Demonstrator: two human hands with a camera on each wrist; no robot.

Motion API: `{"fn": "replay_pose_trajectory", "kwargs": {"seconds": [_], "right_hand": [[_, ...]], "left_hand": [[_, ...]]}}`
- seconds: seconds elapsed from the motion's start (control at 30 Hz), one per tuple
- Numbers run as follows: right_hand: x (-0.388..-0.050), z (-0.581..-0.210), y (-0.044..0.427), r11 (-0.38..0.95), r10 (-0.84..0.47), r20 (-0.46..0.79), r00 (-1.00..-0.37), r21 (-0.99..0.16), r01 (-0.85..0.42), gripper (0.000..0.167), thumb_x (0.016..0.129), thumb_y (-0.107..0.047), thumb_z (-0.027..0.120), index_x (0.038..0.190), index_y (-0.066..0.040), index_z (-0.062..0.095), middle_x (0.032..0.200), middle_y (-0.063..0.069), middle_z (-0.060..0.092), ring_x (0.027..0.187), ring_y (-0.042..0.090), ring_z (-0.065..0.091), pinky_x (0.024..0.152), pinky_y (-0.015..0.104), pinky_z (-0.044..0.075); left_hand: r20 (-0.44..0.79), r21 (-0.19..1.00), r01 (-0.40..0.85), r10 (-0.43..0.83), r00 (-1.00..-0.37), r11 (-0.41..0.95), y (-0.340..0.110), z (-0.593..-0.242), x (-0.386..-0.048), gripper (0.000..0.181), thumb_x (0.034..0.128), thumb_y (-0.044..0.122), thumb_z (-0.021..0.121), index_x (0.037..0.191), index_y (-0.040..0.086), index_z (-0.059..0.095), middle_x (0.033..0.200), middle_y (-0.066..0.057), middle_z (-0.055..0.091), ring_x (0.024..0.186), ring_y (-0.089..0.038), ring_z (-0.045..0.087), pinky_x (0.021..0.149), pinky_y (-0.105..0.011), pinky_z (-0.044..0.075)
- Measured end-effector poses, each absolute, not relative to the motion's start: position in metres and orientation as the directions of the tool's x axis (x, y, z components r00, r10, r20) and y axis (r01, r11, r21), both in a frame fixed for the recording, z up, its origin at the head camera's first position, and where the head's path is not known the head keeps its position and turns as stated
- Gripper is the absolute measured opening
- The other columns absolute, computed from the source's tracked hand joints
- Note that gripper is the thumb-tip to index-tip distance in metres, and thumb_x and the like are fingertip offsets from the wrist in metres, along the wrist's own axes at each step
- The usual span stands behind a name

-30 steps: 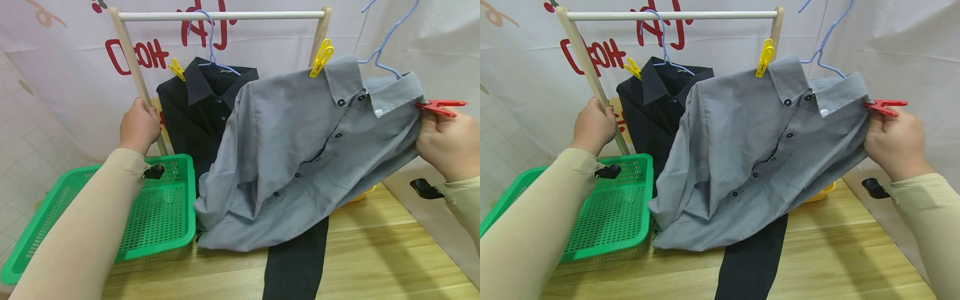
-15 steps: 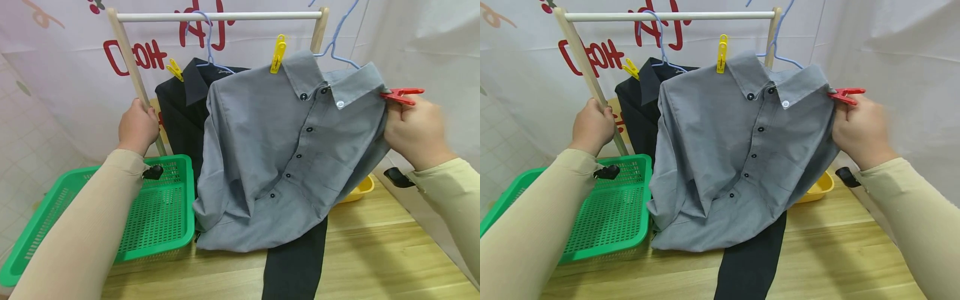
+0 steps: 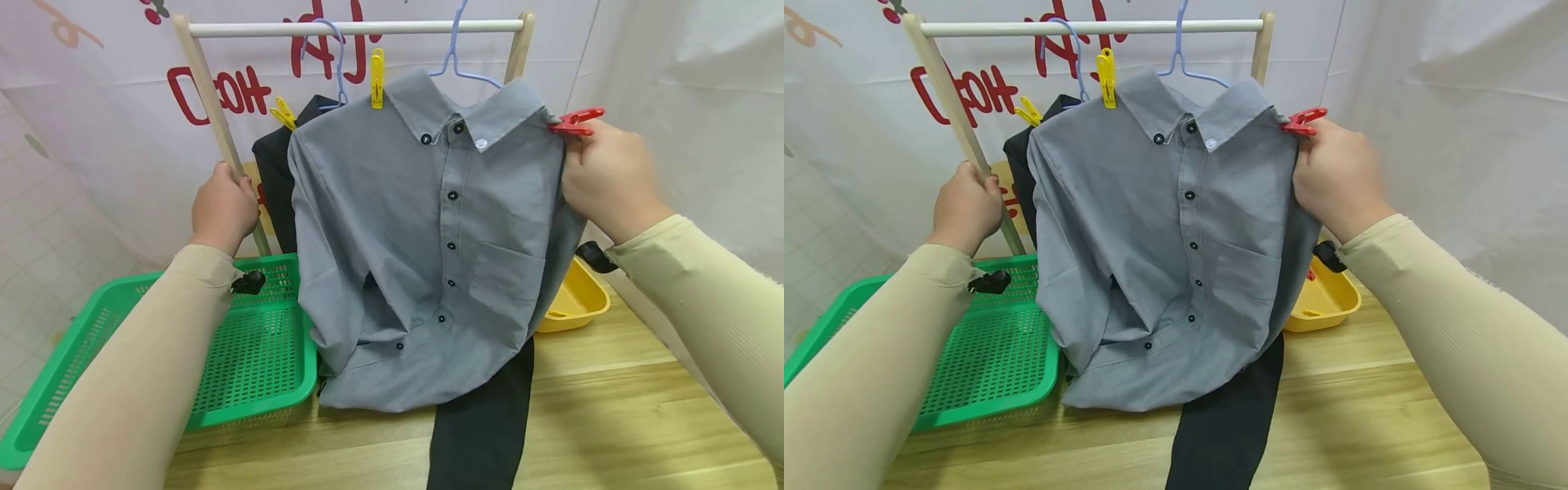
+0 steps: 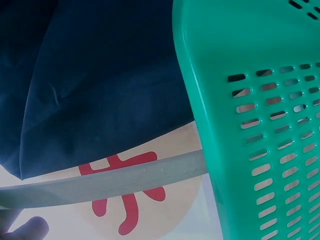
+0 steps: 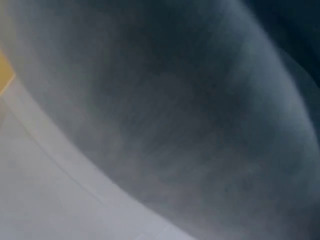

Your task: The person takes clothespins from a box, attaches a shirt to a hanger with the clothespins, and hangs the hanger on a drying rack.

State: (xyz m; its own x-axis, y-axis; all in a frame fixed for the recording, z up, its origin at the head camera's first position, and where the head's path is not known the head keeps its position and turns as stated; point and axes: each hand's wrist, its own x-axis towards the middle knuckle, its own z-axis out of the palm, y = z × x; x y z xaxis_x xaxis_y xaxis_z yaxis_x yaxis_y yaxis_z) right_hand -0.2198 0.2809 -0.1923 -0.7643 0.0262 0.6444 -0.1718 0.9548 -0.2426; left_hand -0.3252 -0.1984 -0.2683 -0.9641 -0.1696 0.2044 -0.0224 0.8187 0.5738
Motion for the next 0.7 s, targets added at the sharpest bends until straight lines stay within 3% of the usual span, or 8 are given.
{"fn": "replay_pose_trajectory", "kwargs": {"seconds": [0.27, 0.47, 0.7], "right_hand": [[-0.244, -0.179, 0.263, 0.976, -0.018, 0.571, -0.821, -0.166, -0.137, 0.031, 0.101, -0.012, 0.032, 0.077, -0.005, 0.050, 0.066, 0.016, 0.046, 0.073, 0.055, 0.060, 0.054, 0.048, 0.040], [-0.251, -0.166, 0.243, 0.981, -0.052, 0.497, -0.866, -0.140, -0.138, 0.034, 0.104, -0.014, 0.031, 0.096, 0.001, 0.061, 0.081, 0.024, 0.059, 0.087, 0.056, 0.064, 0.071, 0.062, 0.051], [-0.258, -0.149, 0.213, 0.984, -0.054, 0.395, -0.917, -0.135, -0.116, 0.036, 0.105, -0.014, 0.029, 0.106, 0.002, 0.061, 0.090, 0.022, 0.059, 0.085, 0.045, 0.062, 0.069, 0.053, 0.051]], "left_hand": [[0.213, 0.561, -0.014, -0.160, -0.964, 0.828, -0.199, -0.270, -0.325, 0.049, 0.1126, 0.040, 0.037, 0.133, -0.003, 0.046, 0.113, -0.027, 0.063, 0.094, -0.045, 0.070, 0.072, -0.050, 0.061], [0.224, 0.548, -0.002, -0.148, -0.963, 0.837, -0.200, -0.269, -0.324, 0.047, 0.1131, 0.038, 0.035, 0.130, -0.004, 0.047, 0.110, -0.027, 0.063, 0.090, -0.045, 0.068, 0.067, -0.048, 0.056], [0.224, 0.542, 0.001, -0.143, -0.964, 0.840, -0.200, -0.269, -0.324, 0.045, 0.1131, 0.036, 0.035, 0.130, -0.004, 0.047, 0.109, -0.027, 0.063, 0.086, -0.044, 0.065, 0.063, -0.046, 0.053]]}}
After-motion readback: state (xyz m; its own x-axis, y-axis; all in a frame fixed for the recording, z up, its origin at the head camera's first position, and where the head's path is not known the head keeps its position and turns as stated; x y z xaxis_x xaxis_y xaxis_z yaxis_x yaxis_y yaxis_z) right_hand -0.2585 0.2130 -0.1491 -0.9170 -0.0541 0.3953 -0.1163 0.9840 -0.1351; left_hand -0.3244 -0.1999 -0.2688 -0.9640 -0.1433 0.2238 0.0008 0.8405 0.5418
